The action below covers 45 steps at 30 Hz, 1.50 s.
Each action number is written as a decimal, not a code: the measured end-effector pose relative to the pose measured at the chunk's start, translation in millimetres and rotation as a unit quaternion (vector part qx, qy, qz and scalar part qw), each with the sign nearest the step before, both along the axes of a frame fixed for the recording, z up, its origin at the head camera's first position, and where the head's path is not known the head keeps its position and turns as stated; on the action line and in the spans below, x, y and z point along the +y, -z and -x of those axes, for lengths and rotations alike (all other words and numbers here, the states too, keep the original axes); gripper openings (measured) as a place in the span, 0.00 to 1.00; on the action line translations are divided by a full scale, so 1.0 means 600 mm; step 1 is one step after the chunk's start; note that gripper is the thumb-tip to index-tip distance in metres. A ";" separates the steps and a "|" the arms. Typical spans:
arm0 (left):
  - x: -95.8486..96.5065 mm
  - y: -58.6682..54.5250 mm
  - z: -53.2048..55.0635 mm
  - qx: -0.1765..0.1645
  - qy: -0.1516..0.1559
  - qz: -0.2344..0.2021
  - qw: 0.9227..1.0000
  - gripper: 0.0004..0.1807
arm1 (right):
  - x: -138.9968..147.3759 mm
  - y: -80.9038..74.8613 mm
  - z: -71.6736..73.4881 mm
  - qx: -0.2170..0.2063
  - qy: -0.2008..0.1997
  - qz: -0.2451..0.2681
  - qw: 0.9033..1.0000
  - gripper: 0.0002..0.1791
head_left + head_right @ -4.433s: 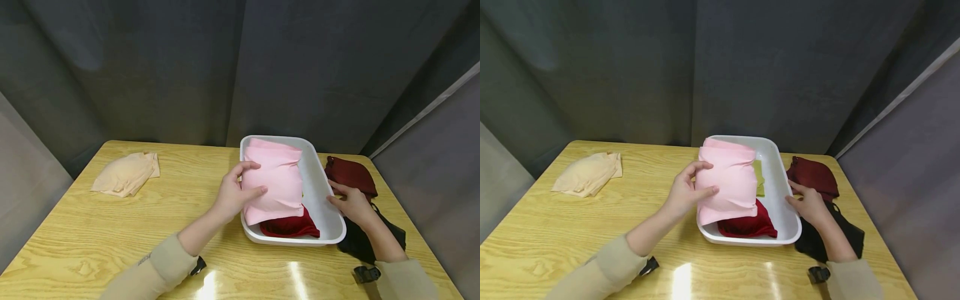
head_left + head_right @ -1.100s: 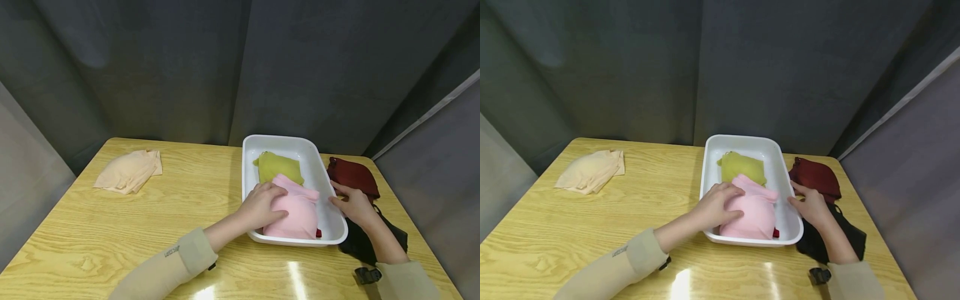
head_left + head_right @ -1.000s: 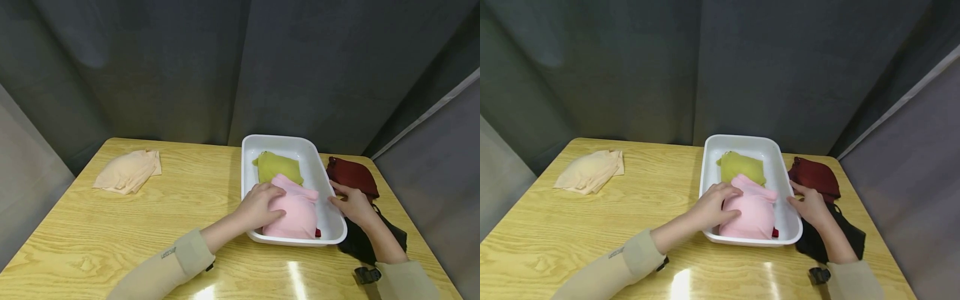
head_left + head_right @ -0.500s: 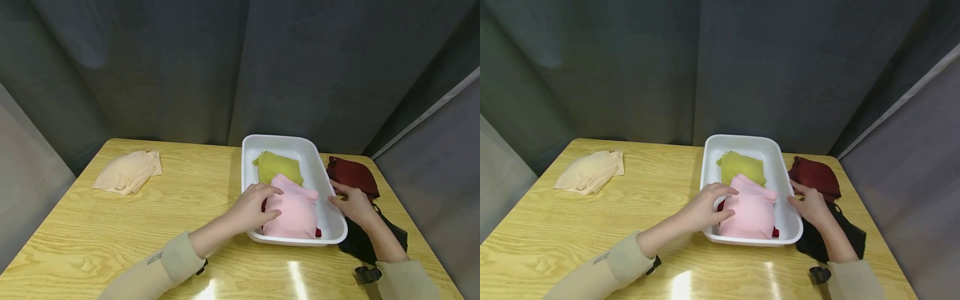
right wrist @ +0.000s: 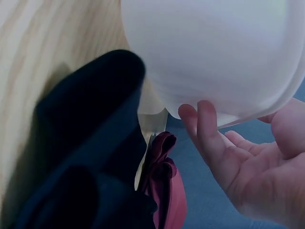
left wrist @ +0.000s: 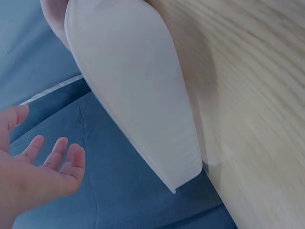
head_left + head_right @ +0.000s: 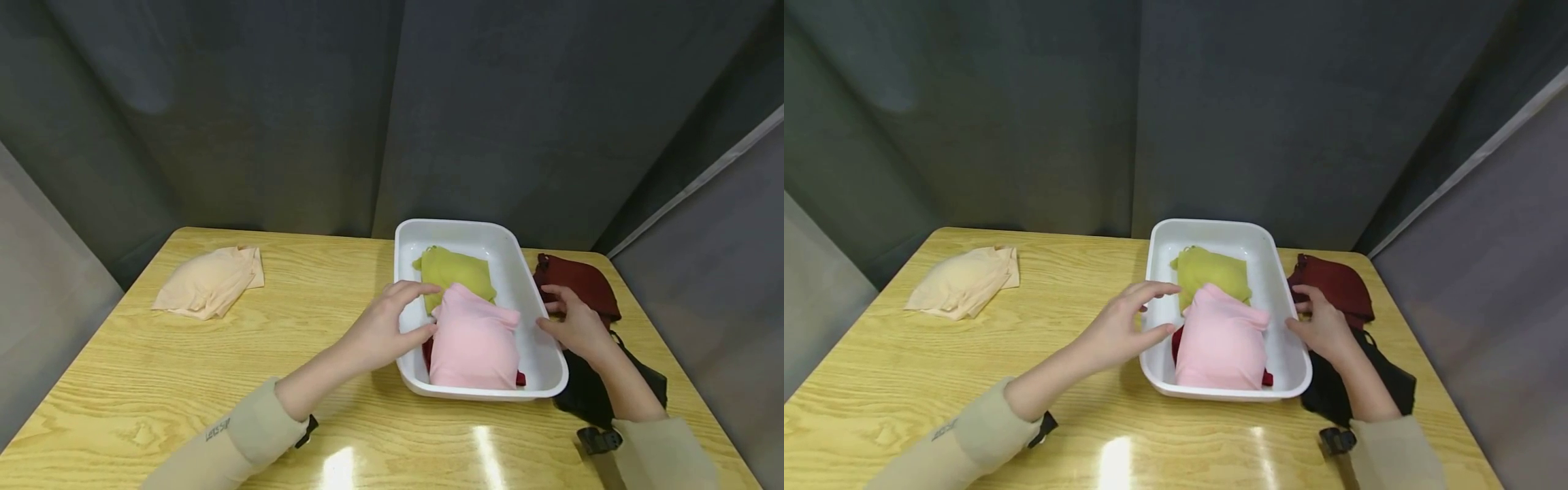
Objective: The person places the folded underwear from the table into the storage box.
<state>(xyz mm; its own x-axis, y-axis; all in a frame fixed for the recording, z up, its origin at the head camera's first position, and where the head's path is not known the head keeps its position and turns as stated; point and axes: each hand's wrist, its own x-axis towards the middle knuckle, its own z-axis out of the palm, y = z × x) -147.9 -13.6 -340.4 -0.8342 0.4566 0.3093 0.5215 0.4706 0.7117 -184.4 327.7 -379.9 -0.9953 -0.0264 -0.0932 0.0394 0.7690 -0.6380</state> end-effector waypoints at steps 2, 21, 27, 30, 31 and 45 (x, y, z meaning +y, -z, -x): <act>-0.007 -0.003 -0.001 0.009 -0.001 -0.005 1.000 0.26 | 0.001 -0.002 0.004 -0.001 0.002 0.002 1.000 0.39; -0.078 -0.021 0.001 0.051 -0.030 -0.027 0.998 0.31 | 0.009 0.000 0.029 -0.002 -0.016 0.011 1.000 0.36; -0.107 -0.019 0.005 0.058 -0.043 -0.025 0.997 0.32 | 0.010 0.001 0.030 -0.006 -0.019 0.012 1.000 0.34; -0.121 -0.019 0.006 0.066 -0.047 -0.027 0.996 0.32 | 0.011 0.001 0.030 -0.006 -0.022 0.014 1.000 0.33; -0.126 -0.019 0.006 0.070 -0.049 -0.029 0.996 0.32 | 0.011 0.001 0.031 -0.006 -0.022 0.014 1.000 0.33; -0.192 -0.021 0.002 0.106 -0.086 -0.058 0.989 0.29 | 0.012 0.005 0.033 -0.013 -0.014 0.019 1.000 0.33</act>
<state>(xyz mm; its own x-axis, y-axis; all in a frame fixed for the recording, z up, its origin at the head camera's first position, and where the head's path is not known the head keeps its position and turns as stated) -149.1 -129.0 -327.5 -0.8076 0.2646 0.5271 0.5837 0.4871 0.6497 -204.0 335.0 -382.7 -0.9913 -0.0580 -0.1183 0.0360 0.7446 -0.6665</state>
